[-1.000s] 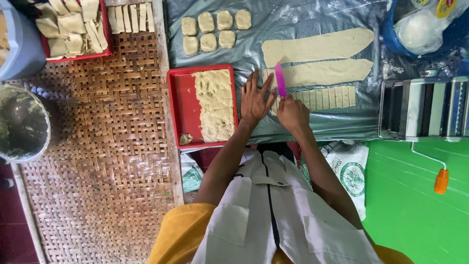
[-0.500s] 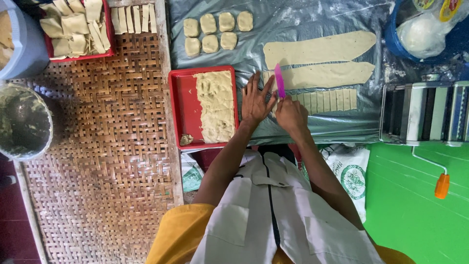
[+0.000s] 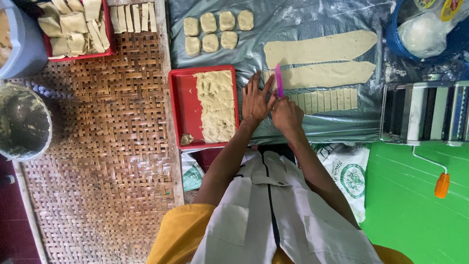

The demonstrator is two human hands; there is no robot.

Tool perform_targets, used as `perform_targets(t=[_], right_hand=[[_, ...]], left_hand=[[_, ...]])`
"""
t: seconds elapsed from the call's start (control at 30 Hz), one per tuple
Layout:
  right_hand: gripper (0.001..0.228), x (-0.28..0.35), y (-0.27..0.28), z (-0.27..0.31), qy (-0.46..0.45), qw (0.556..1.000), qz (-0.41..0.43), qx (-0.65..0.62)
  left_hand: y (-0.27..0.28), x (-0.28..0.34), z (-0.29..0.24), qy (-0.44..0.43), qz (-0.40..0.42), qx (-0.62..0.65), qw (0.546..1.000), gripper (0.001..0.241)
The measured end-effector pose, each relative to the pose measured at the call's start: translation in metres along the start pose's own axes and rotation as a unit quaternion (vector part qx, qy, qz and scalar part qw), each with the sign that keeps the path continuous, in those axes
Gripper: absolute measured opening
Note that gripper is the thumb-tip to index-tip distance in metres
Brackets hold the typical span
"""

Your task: Cutting strips of flattened dough into smaller rectangular pieces using a plastic scraper.

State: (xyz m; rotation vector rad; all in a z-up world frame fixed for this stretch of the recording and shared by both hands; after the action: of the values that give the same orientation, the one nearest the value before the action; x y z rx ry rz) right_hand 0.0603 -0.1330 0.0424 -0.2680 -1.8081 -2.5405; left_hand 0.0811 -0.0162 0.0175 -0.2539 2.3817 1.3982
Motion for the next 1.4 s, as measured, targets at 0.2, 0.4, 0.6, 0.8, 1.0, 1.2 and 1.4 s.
perform_targets(t=[0.2, 0.4, 0.6, 0.8, 1.0, 1.2, 1.4], right_hand=[[0.036, 0.003, -0.01, -0.005, -0.012, 1.0, 0.011, -0.012], [0.036, 0.02, -0.005, 0.002, -0.044, 0.998, 0.048, 0.006], [0.045, 0.044, -0.004, -0.003, -0.064, 0.994, 0.079, 0.027], [0.048, 0.069, 0.014, 0.001, -0.088, 0.989, 0.115, 0.024], [0.052, 0.074, 0.009, -0.006, -0.087, 0.99, 0.105, 0.023], [0.036, 0.037, -0.006, -0.009, -0.067, 0.994, 0.088, 0.018], [0.042, 0.014, 0.017, 0.01, -0.069, 0.995, 0.059, -0.05]], left_hand=[[0.002, 0.0, 0.0, 0.003, 0.024, 0.01, 1.0, 0.051], [0.005, 0.001, -0.002, -0.003, -0.007, 0.012, 1.0, 0.049], [0.011, 0.0, -0.004, -0.001, -0.015, 0.01, 1.0, 0.048], [0.005, 0.002, -0.001, -0.003, 0.008, 0.012, 1.0, 0.05], [0.005, 0.005, -0.001, -0.004, 0.012, 0.02, 1.0, 0.053], [0.013, 0.001, -0.007, -0.015, -0.007, 0.02, 1.0, 0.049], [0.001, 0.005, -0.001, -0.018, -0.005, 0.012, 1.0, 0.054]])
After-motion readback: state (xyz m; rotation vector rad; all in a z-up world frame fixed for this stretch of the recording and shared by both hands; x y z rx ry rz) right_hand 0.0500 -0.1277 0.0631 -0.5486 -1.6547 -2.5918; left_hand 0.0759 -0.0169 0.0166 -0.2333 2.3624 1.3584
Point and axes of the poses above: each hand's wrist, its own x-axis away from the middle knuckle, its own y-axis out of the back of the hand, z = x × y, the point moved 8 cm from there along -x, towards the middle knuckle, and after that the axes turned 13 degrees about -z, right-handed, at the moved point
